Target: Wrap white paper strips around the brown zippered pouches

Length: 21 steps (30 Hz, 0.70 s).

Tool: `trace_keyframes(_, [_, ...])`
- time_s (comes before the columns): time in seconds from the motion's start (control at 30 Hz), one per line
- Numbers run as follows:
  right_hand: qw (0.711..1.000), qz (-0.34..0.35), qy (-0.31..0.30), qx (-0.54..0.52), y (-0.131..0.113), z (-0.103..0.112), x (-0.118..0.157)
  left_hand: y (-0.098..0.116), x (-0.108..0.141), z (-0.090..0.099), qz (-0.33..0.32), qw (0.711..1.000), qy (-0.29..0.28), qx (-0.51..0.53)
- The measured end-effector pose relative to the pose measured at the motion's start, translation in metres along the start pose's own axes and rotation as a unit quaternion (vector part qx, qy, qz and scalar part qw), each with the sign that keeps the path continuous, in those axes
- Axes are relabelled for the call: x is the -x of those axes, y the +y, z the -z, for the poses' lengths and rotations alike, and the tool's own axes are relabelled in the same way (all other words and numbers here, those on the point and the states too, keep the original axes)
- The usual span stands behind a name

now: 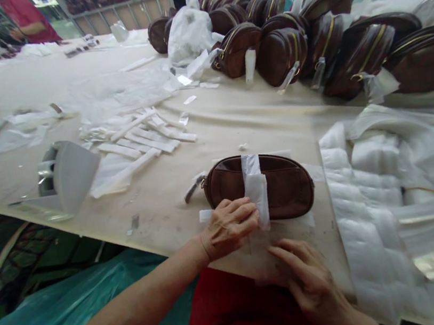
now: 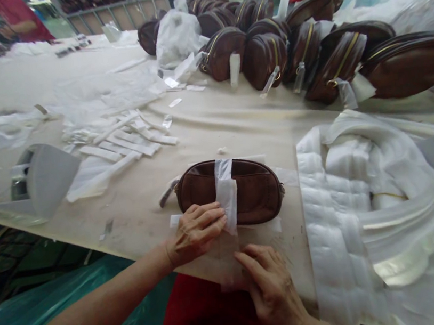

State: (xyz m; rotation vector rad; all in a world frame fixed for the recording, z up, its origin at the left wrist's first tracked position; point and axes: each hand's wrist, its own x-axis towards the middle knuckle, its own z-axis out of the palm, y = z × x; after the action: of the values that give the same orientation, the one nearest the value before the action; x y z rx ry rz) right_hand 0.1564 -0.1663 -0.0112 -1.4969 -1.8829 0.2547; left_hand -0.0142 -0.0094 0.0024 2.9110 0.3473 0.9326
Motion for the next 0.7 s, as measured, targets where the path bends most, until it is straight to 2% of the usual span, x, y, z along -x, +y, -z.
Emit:
trace_keyframes(0.17, [0.998, -0.068, -0.009, 0.007, -0.005, -0.015, 0.003, 0.003, 0.003, -0.004, 0.019, 1.000, 0.018, -0.006])
trace_keyframes(0.27, [0.997, -0.068, 0.023, 0.012, -0.006, -0.016, -0.001, 0.004, 0.004, -0.005, 0.017, 1.000, 0.015, -0.019])
trace_keyframes(0.37, [0.997, -0.021, 0.066, 0.022, -0.008, -0.016, -0.007, 0.005, 0.004, -0.004, 0.012, 0.999, 0.016, -0.036])
trace_keyframes(0.5, [0.990, 0.110, 0.083, 0.037, -0.014, -0.014, -0.014, 0.007, 0.002, -0.003, 0.003, 0.998, 0.029, -0.047])
trace_keyframes(0.7, [0.985, 0.169, 0.032, 0.003, -0.028, 0.001, -0.021, 0.008, 0.000, -0.004, -0.008, 0.997, 0.050, -0.055])
